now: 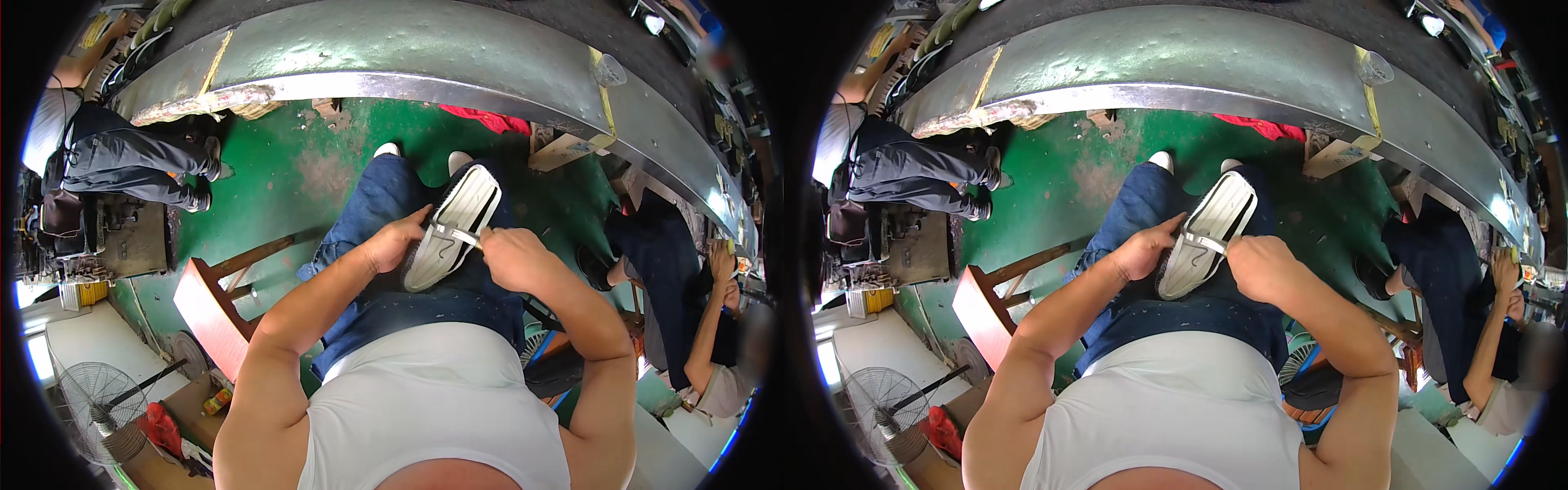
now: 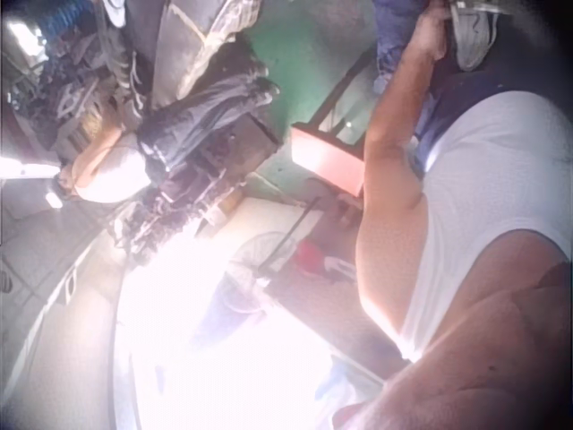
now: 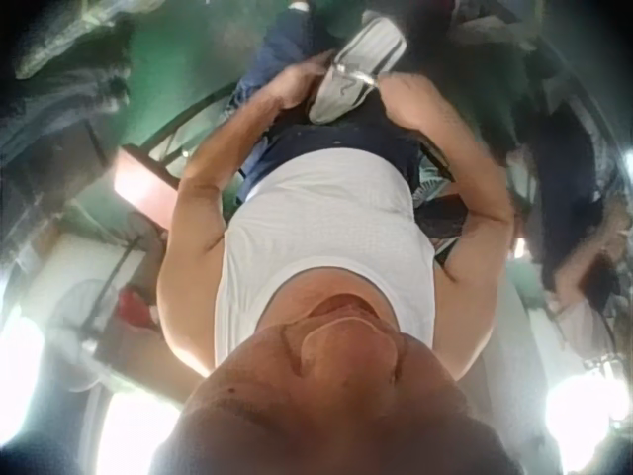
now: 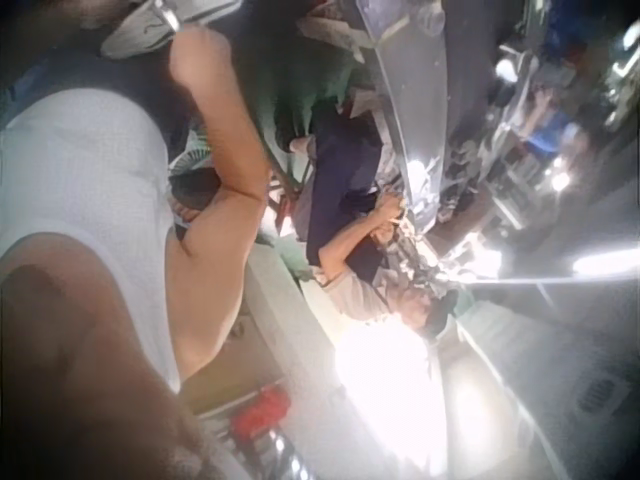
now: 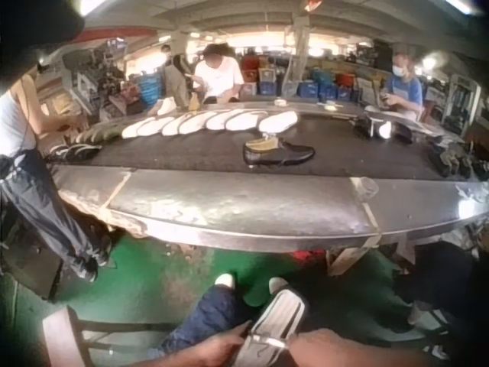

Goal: Manual shoe lasting and assembly on a production line using pliers.

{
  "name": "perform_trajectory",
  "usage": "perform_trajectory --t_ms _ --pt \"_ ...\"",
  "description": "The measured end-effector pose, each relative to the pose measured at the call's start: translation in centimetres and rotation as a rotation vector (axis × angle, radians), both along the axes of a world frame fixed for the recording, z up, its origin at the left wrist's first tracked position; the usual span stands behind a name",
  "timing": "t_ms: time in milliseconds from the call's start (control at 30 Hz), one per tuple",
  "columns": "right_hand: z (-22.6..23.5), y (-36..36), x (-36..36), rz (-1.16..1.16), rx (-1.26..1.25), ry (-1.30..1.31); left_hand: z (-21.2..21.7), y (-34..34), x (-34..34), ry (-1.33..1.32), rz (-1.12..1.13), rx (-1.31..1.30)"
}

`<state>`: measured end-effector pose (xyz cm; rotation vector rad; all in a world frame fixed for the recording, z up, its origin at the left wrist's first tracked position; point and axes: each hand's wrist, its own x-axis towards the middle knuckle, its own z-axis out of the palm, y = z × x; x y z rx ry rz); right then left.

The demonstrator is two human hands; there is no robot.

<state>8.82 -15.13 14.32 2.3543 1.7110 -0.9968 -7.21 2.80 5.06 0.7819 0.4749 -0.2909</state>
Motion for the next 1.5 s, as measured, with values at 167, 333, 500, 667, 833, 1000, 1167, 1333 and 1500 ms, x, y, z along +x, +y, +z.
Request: perform_trajectory --t_ms 167,333,500,667,833,1000,1167,1333,1500 --pt "-4.1 -0.8 -0.9 -0.118 0.117 0.358 -2.4 -1.1 1.2 0.245 0.207 -0.058" --pt "-8.1 -2.1 -5.2 -0.447 0.435 0.415 -4.8 -1.1 2.2 0.501 0.166 0.751" --pt "-5.1 -2.2 -0.5 -0.311 0.165 0.347 -4.0 -1.0 1.8 0.376 -0.017 1.080" --pt "-3.7 -0.2 1.1 -0.290 0.132 -0.007 -3.9 -1.5 1.7 0.060 0.083 1.180" --pt "-10.4 -3.4 0.8 -0.422 0.392 0.071 -3.7 -1.2 2.3 -0.253 -0.053 1.419" --pt "-5.0 -2.6 3.8 -0.714 -0.148 0.636 -0.2 -0.9 3.1 -0.015 -0.499 1.383" --pt "-5.7 -1.8 3.2 -0.639 0.537 0.412 0.7 -1.0 4.0 -0.035 -0.634 1.443" --pt "-10.2 -1.3 2.4 -0.482 0.394 0.153 3.1 -0.8 4.7 -0.038 -0.885 1.520" --pt "-7.6 -1.7 2.9 -0.542 0.270 0.327 -2.9 -2.6 -1.4 0.150 -0.156 1.097"
